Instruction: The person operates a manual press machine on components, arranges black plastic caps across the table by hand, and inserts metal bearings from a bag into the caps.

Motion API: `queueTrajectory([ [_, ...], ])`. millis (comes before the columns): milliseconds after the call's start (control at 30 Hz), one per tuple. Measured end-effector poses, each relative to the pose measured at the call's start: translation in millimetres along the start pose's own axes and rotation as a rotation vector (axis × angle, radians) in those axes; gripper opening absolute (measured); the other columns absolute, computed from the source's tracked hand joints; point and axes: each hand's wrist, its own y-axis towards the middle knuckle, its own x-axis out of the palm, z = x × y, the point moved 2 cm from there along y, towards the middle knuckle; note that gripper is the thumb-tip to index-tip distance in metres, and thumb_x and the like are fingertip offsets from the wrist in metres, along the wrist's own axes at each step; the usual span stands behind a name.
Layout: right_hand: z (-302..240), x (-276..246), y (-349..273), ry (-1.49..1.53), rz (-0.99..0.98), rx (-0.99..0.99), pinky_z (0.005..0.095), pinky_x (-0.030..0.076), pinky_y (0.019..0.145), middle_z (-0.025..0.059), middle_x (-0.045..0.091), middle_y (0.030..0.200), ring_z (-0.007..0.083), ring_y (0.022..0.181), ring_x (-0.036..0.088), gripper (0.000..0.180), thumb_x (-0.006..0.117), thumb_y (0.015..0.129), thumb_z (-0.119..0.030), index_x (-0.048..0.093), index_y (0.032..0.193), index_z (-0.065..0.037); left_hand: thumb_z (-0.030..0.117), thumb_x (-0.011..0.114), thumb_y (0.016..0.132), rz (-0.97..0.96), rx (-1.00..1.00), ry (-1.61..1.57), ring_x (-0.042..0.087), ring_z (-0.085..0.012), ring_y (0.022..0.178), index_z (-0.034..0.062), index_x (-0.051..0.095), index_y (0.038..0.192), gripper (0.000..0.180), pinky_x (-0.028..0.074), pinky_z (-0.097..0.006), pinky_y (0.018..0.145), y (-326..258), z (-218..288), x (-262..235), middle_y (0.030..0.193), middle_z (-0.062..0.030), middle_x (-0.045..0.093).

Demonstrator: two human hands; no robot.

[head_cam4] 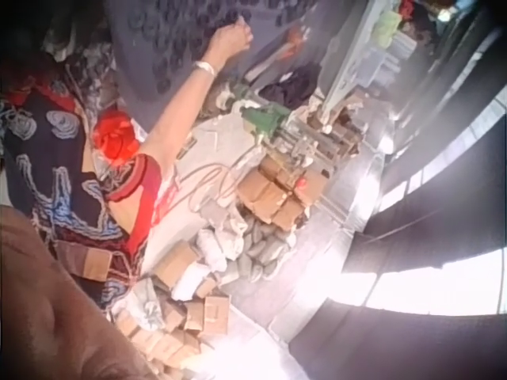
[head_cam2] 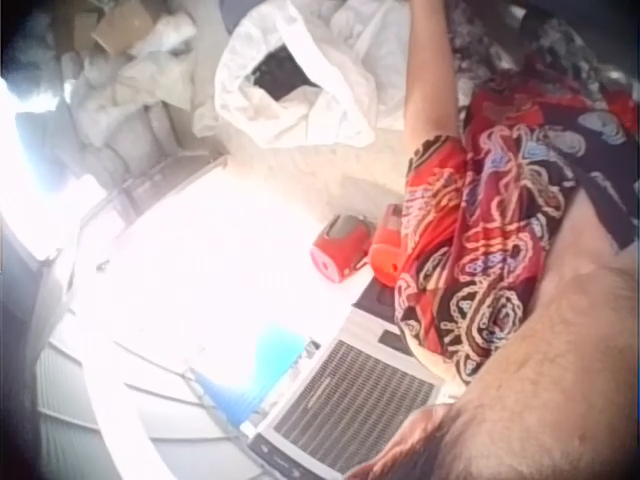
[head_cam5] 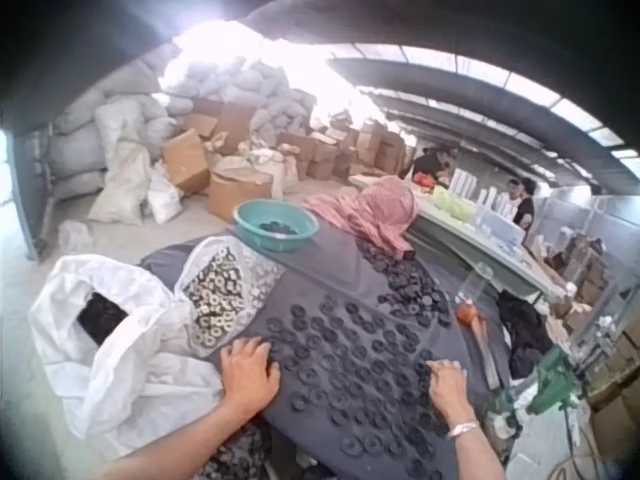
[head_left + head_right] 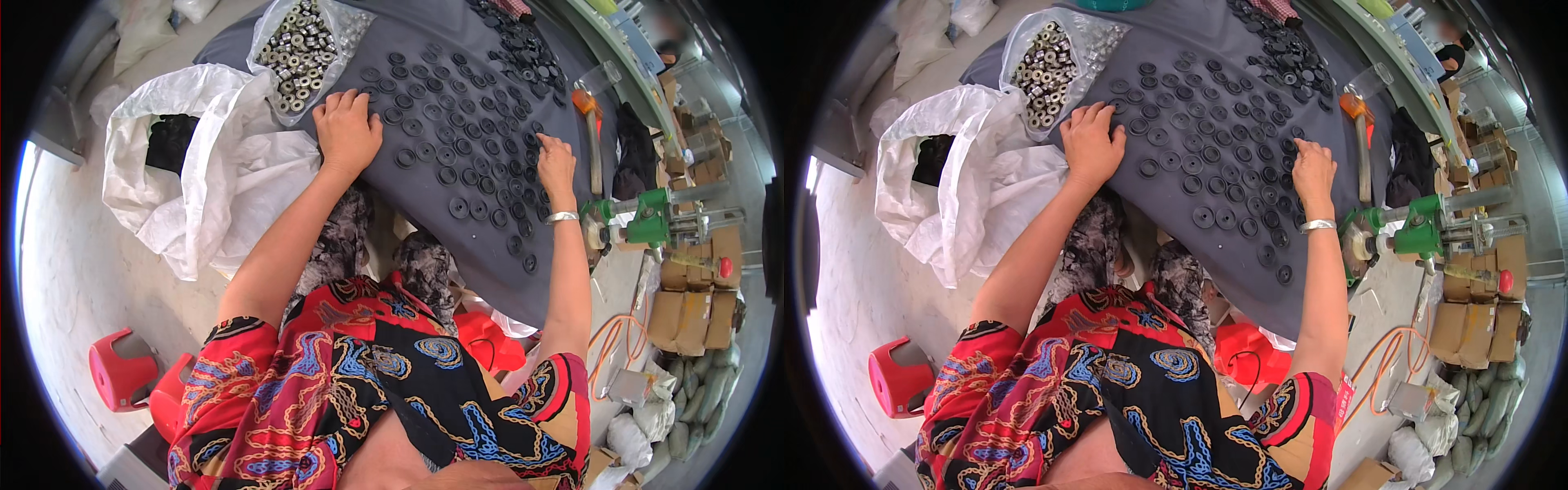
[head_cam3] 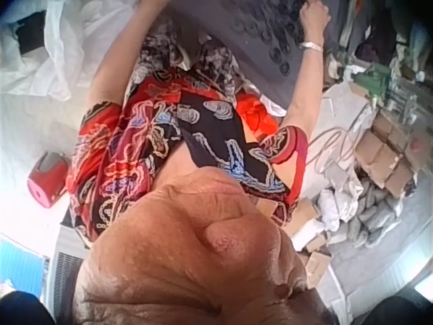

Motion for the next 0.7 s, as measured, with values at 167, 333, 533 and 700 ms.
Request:
queueTrajectory([
  [167,-9,6,9,-0.103,-0.082,-0.052,0.0451,0.044,0.085,0.0032,0.067,0.104,0.0253,0.103,0.058,0.028,0.053,0.088,-0.009,0.070,0.110,-0.015,0.022,0.066,0.076,-0.002,-0.003,0.003,0.054,-0.0276,0.113,0.0040,0.067,0.106,0.035,0.037,-0.045,0.095,0,2,-1,0.116,-0.0108,0.065],
  [333,-2,1,13,-0.091,0.018,0.022,0.0455,0.044,0.086,0.0073,0.068,0.101,0.0273,0.103,0.060,0.025,0.057,0.088,-0.015,0.071,0.108,-0.014,0.021,0.067,0.076,0.005,-0.004,-0.004,0.054,-0.0277,0.113,0.0040,0.067,0.106,0.035,0.037,-0.045,0.095,1,1,0,0.116,-0.0109,0.065],
  [533,19,6,21,-0.074,-0.138,0.105,0.0479,0.047,0.086,0.0130,0.067,0.103,0.0321,0.102,0.062,0.026,0.064,0.087,-0.026,0.069,0.109,-0.014,0.021,0.067,0.075,0.008,-0.012,-0.001,0.054,-0.0277,0.112,0.0039,0.067,0.105,0.034,0.037,-0.045,0.096,1,0,-1,0.116,-0.0107,0.065],
  [700,25,11,22,-0.119,-0.147,0.089,0.0474,0.048,0.083,0.0154,0.067,0.100,0.0332,0.096,0.064,0.029,0.066,0.086,-0.026,0.067,0.110,-0.011,0.022,0.067,0.076,-0.036,-0.036,-0.012,0.055,-0.0282,0.115,0.0051,0.067,0.108,0.036,0.037,-0.045,0.098,1,3,-1,0.118,-0.0105,0.065],
])
